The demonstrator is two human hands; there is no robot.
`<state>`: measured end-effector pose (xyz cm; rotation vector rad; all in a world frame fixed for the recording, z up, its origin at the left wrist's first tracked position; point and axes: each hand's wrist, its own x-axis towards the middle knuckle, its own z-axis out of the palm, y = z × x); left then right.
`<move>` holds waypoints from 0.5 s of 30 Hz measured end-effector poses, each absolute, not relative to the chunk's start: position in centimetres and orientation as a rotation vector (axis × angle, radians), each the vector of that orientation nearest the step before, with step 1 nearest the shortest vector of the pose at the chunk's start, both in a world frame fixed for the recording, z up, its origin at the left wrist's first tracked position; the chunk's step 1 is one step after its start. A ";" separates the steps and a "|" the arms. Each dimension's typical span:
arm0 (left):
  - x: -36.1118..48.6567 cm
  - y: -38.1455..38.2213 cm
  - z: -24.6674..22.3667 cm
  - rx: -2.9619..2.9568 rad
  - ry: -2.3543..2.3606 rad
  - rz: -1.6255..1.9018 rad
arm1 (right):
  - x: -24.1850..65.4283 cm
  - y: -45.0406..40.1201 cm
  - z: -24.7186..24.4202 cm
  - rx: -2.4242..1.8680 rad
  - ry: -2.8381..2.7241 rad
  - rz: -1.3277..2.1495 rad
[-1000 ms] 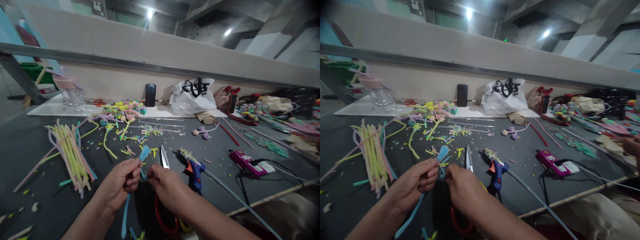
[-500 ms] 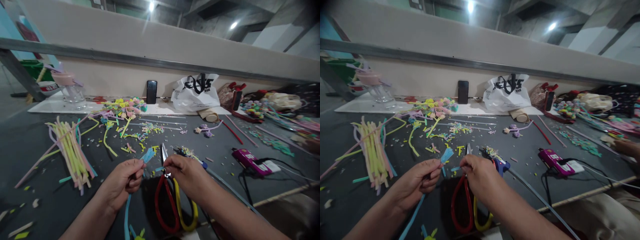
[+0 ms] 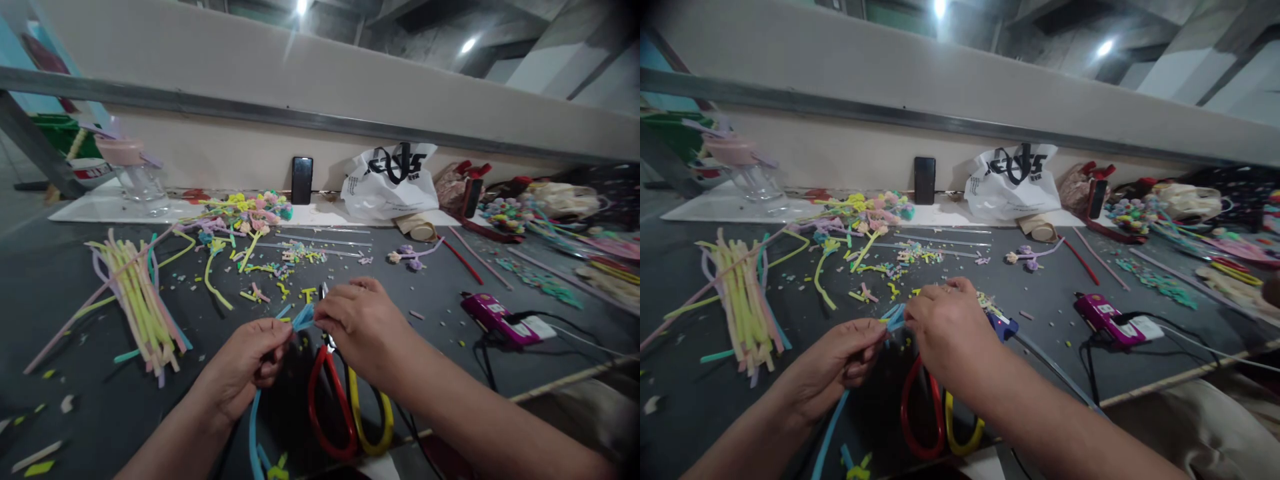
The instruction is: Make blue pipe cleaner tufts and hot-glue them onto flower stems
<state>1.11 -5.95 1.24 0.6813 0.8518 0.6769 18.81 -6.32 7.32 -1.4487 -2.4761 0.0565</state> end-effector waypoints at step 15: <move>1.1 -6.1 1.3 0.708 0.858 0.644 | 18.3 -6.1 7.1 -1.472 -2.514 0.020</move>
